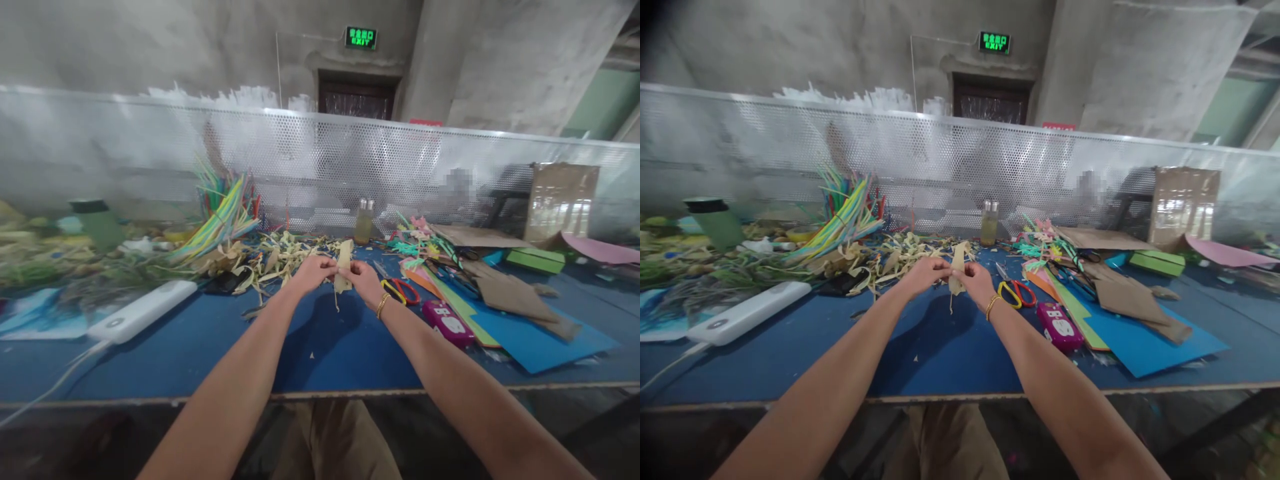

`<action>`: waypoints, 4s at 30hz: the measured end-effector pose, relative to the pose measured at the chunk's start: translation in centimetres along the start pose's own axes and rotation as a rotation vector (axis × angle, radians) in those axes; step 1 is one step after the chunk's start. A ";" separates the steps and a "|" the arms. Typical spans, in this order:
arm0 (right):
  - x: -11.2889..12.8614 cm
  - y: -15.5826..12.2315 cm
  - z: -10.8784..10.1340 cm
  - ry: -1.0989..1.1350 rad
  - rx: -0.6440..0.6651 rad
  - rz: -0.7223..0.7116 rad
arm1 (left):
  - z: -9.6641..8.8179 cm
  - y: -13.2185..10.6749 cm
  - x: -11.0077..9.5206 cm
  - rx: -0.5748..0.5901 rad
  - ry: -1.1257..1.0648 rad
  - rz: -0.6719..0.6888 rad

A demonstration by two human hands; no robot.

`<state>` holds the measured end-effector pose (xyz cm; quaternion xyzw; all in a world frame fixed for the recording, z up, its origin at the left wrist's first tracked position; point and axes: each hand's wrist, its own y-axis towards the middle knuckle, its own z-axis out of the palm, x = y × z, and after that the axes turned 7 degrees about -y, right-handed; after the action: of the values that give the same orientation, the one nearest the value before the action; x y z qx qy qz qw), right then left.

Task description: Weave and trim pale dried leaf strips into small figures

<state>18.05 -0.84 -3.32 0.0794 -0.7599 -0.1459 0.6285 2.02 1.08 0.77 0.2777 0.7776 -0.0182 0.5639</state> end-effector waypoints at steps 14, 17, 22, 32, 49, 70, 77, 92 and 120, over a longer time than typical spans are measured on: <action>1.1 -1.0 0.6 -0.087 0.164 0.003 | 0.3 0.5 0.5 -0.105 -0.700 -0.044; 0.9 -0.9 0.5 -0.120 0.165 0.000 | -0.3 0.8 0.5 -0.287 -0.806 0.023; 0.1 -0.3 0.1 -0.213 0.153 -0.035 | -1.1 1.2 0.8 -0.450 -0.827 0.059; -0.2 -0.2 -0.1 -0.334 0.124 -0.019 | -2.4 1.1 0.8 -0.695 -0.922 0.109; -0.8 0.9 -1.1 -0.233 -0.157 0.041 | -3.8 0.7 0.8 -0.810 -0.919 0.101; 1.3 -0.5 0.0 0.102 -0.017 0.086 | 0.5 0.7 0.9 -0.176 -0.187 0.105; 1.3 -0.4 0.0 0.085 -0.009 0.008 | -0.1 0.6 1.0 -0.115 -0.066 0.138; 1.6 -0.5 -0.2 0.050 -0.046 -0.003 | 0.3 0.1 -0.2 -0.096 -0.223 0.121; 1.5 -0.3 -0.6 0.128 0.110 -0.008 | 0.3 0.0 -0.1 0.057 -0.198 0.004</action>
<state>18.32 -1.67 -1.91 0.1260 -0.7246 -0.1011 0.6700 2.26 0.94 0.72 0.2919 0.7168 -0.0667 0.6297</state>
